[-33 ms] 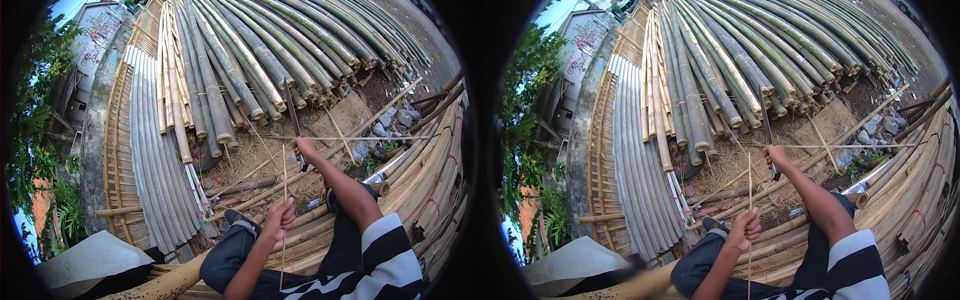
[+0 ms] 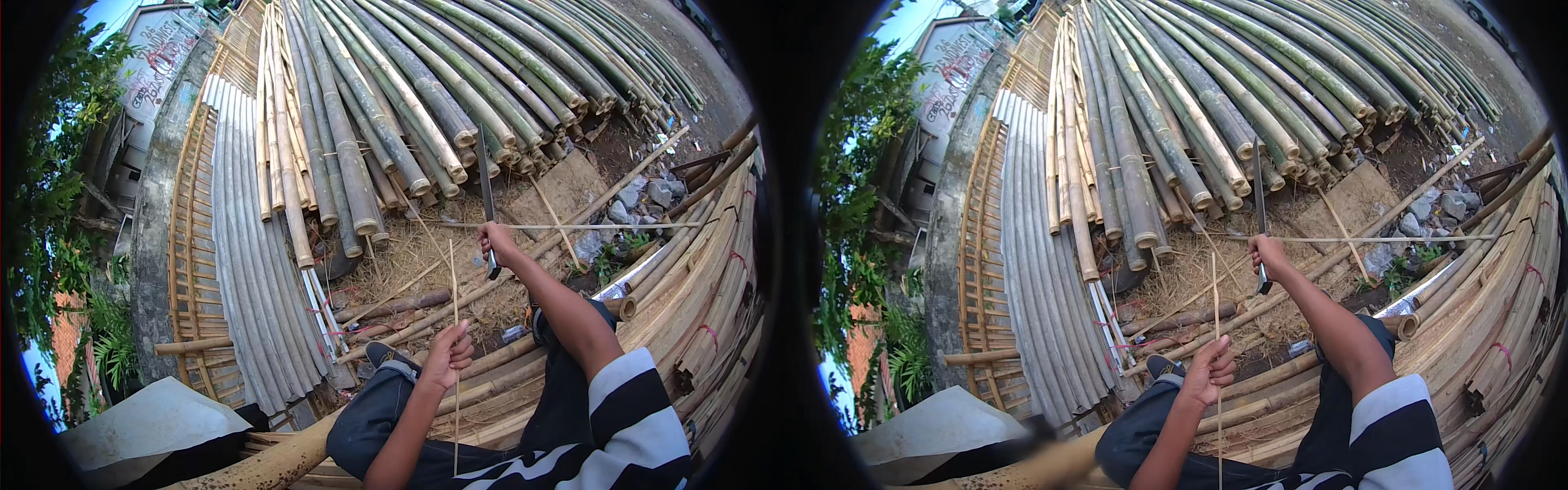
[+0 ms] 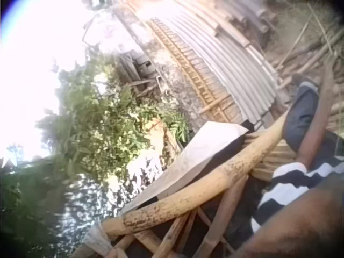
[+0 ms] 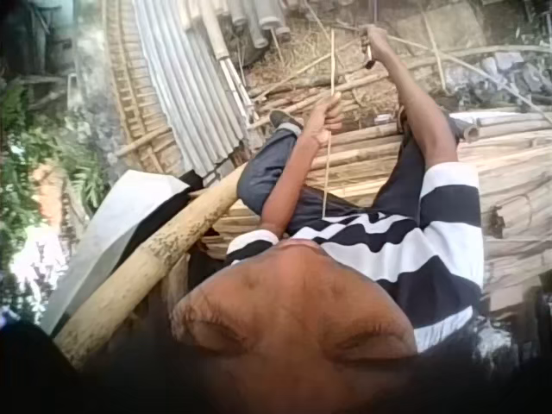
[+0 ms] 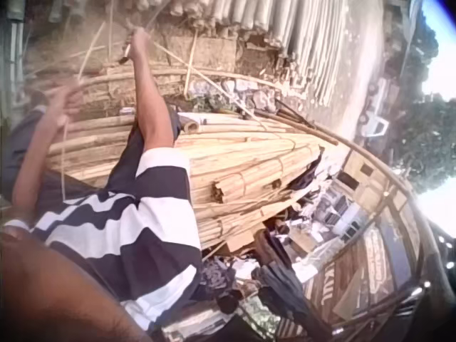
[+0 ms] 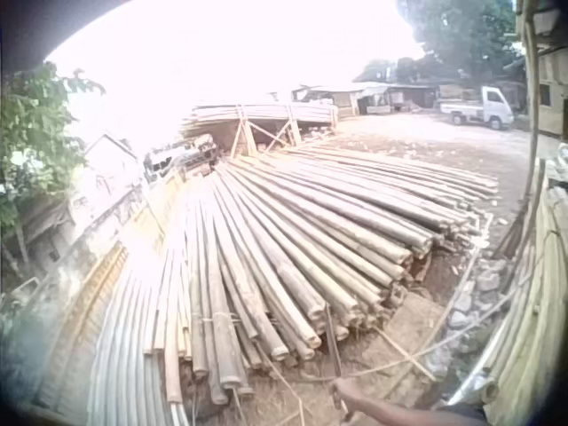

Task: Smoothing or shaving long, thin bamboo strips using a large machete tool.

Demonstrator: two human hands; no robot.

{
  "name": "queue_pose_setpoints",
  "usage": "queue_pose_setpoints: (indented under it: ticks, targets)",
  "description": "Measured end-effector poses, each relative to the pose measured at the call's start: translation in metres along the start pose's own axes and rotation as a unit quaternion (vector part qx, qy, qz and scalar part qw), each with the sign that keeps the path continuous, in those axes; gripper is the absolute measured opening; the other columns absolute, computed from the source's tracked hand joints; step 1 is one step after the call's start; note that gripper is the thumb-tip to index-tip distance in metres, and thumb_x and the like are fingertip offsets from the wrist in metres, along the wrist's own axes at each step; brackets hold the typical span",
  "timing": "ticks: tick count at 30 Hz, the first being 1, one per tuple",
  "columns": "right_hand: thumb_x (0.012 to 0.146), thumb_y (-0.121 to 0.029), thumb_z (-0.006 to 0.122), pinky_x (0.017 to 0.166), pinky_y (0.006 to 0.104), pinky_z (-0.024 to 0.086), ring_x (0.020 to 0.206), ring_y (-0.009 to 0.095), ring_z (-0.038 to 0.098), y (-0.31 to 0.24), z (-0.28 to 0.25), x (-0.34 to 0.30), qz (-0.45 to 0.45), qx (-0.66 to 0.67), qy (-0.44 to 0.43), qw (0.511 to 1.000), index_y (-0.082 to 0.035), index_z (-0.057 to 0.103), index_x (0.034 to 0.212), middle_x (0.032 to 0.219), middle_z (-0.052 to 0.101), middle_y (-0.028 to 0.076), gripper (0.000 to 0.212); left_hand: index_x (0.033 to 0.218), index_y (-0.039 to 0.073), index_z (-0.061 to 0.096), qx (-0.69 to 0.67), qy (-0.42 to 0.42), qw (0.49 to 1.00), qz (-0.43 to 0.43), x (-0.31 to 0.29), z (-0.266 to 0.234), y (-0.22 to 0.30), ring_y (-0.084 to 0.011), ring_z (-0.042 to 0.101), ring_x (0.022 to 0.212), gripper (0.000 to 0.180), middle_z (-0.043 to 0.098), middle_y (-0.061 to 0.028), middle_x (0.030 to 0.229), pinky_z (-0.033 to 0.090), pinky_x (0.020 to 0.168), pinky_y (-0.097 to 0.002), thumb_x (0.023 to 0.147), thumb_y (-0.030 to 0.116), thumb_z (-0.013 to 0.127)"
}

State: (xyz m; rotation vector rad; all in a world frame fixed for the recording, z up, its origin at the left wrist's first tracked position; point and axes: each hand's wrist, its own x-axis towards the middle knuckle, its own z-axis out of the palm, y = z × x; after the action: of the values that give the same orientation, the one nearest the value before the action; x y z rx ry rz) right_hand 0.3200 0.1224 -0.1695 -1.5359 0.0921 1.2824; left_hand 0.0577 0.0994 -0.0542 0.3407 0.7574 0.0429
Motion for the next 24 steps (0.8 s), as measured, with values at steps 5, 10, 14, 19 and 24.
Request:
queue_pose_setpoints:
  ticks: [5, 10, 14, 19, 24]
  targets:
    - [0.067, -0.01, 0.056, 0.038, 0.0279, 0.034, 0.04, 0.011, 0.04, -0.026, 0.011, -0.029, -0.024, 0.023, -0.055, 0.998, -0.005, 0.047, 0.057, 0.05, 0.041, 0.0, 0.014, 0.067, 0.015, 0.034, -0.045, 0.0, 0.997, 0.055, 0.013, -0.021, 0.022, -0.0021, 0.02, 0.042, 0.034, 0.025, 0.0072, 0.052, 0.016, 0.034, -0.0168, 0.097, 0.027, 0.045]
    - [0.062, -0.017, 0.063, 0.047, 0.0359, 0.042, 0.048, 0.02, 0.054, -0.024, 0.049, -0.062, -0.251, -0.358, -0.132, 0.89, 0.004, 0.053, 0.058, 0.05, 0.051, 0.012, 0.024, 0.069, 0.014, 0.034, 0.023, 0.05, 0.994, 0.097, 0.013, -0.027, 0.028, -0.0019, 0.022, 0.041, 0.034, 0.025, 0.0071, 0.053, 0.016, 0.034, -0.0168, 0.098, 0.029, 0.042]
    - [0.061, -0.021, 0.062, 0.057, 0.0441, 0.046, 0.056, 0.037, 0.058, -0.002, 0.067, -0.08, -0.342, -0.515, -0.226, 0.753, 0.003, 0.059, 0.067, 0.061, 0.059, 0.021, 0.025, 0.071, 0.014, 0.034, 0.114, 0.125, 0.976, 0.138, 0.02, -0.03, 0.018, -0.0024, 0.022, 0.042, 0.033, 0.025, 0.0068, 0.054, 0.015, 0.035, -0.0177, 0.099, 0.031, 0.042]
    - [0.062, -0.024, 0.062, 0.061, 0.0465, 0.048, 0.063, 0.04, 0.06, 0.005, 0.069, -0.09, -0.358, -0.58, -0.223, 0.696, 0.001, 0.061, 0.068, 0.065, 0.06, 0.022, 0.025, 0.072, 0.014, 0.034, 0.12, 0.208, 0.956, 0.171, 0.02, -0.024, 0.005, -0.0033, 0.022, 0.042, 0.033, 0.026, 0.0067, 0.055, 0.015, 0.036, -0.0203, 0.099, 0.032, 0.041]
    - [0.062, -0.024, 0.061, 0.058, 0.0468, 0.048, 0.062, 0.04, 0.059, -0.003, 0.062, -0.086, -0.403, -0.577, -0.243, 0.668, -0.001, 0.06, 0.066, 0.062, 0.059, 0.022, 0.024, 0.071, 0.013, 0.036, 0.148, 0.24, 0.944, 0.172, 0.018, -0.009, -0.003, -0.0034, 0.024, 0.045, 0.035, 0.025, 0.0071, 0.056, 0.017, 0.038, -0.0222, 0.1, 0.032, 0.038]
